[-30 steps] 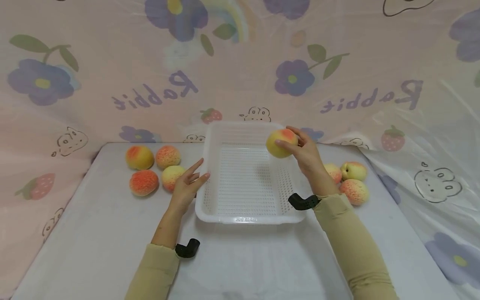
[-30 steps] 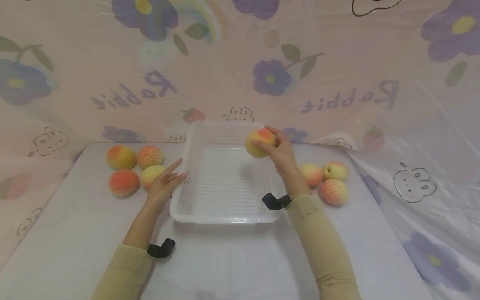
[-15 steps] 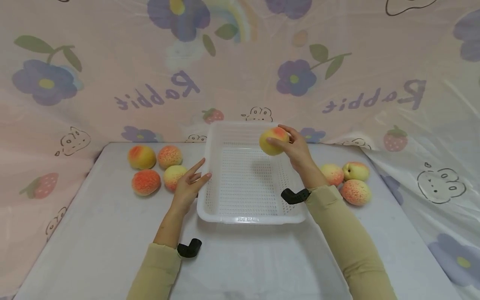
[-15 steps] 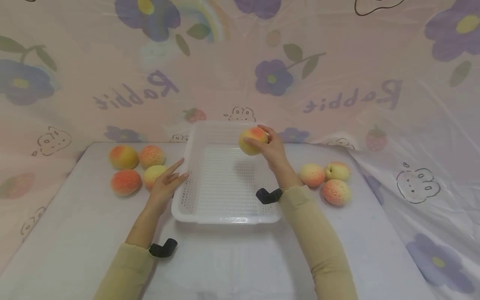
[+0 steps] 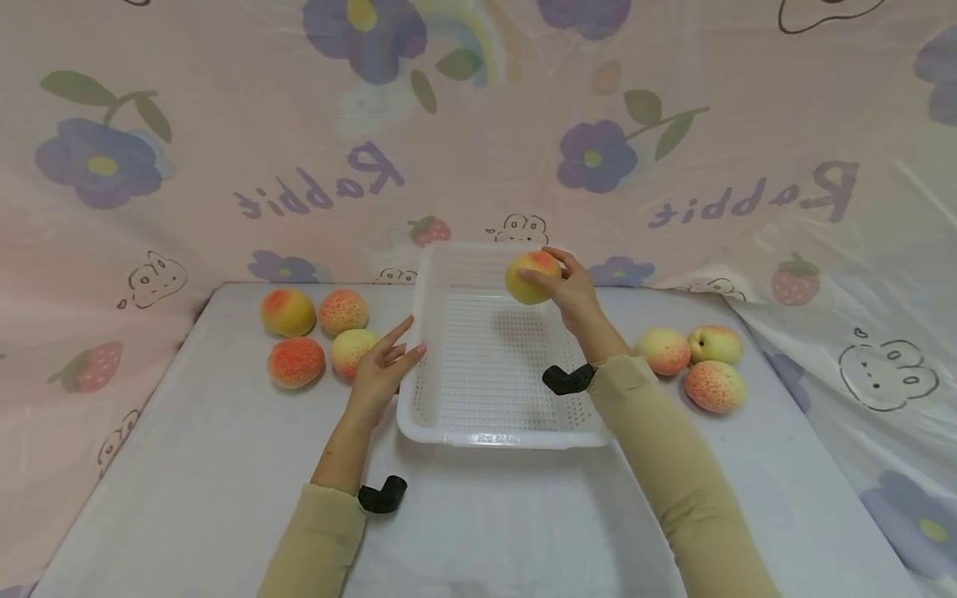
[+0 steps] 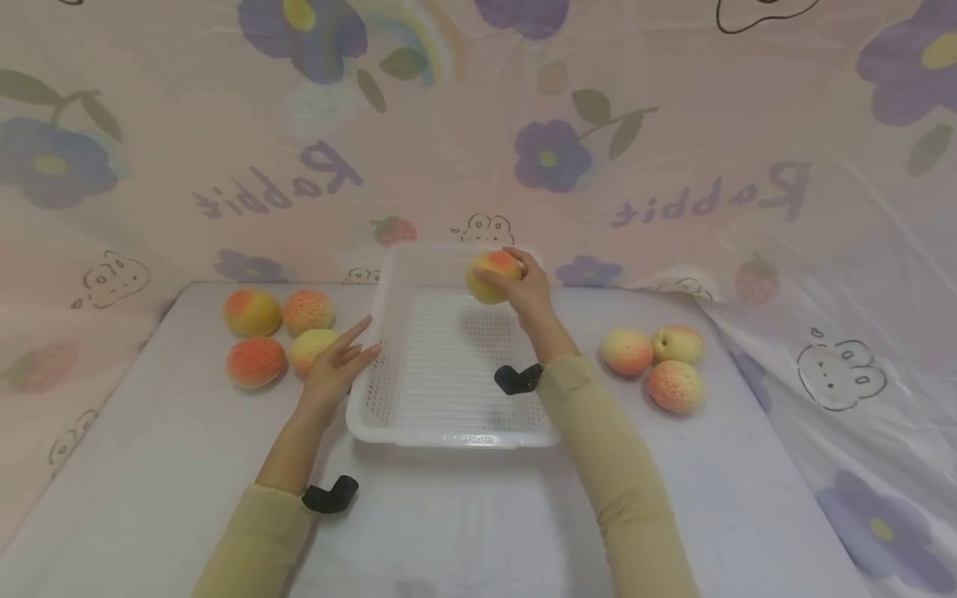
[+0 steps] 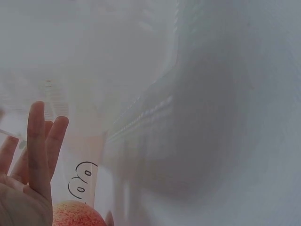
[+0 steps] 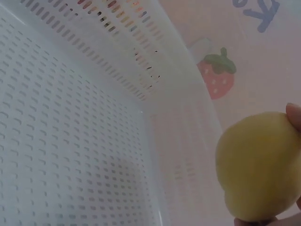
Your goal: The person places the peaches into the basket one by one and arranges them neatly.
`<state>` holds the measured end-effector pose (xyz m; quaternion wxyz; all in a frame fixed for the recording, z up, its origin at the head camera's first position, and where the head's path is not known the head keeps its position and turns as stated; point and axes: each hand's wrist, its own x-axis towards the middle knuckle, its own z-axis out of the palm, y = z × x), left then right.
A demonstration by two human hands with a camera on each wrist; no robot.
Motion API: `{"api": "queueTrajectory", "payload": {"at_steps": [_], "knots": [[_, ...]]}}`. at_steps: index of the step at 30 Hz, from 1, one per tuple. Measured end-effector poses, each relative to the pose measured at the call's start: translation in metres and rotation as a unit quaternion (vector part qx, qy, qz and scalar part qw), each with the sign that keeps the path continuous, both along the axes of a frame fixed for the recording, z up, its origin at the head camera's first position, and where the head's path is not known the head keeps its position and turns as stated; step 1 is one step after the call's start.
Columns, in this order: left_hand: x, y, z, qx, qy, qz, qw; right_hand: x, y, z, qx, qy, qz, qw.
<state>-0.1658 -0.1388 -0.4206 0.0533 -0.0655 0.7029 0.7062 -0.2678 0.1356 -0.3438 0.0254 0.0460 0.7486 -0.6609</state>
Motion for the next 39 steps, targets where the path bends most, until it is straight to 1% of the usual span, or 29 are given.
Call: {"api": "queueTrajectory", "payload": {"at_steps": [5,10,18,24,30,39], "knots": [[0.0,0.001,0.001,-0.005,-0.005,0.001,1.0,-0.007,-0.005,-0.007,-0.009,-0.004,-0.005,1.0],[0.0,0.001,0.001,-0.008,-0.006,0.001,1.0,-0.014,-0.009,-0.015,-0.004,-0.004,-0.01,1.0],[-0.001,0.003,0.0,-0.007,-0.003,0.009,0.9999,-0.018,-0.015,-0.021,-0.006,-0.019,-0.027,0.999],[0.001,0.002,0.001,-0.007,-0.003,0.01,0.9999,-0.023,-0.018,-0.029,0.002,-0.042,-0.023,0.999],[0.001,0.003,0.002,-0.007,-0.005,0.007,0.9999,-0.026,-0.024,-0.033,0.01,-0.046,-0.018,0.999],[0.001,0.003,0.001,-0.002,-0.011,0.005,0.9999,-0.032,-0.036,-0.044,0.018,-0.05,-0.031,0.998]]}}
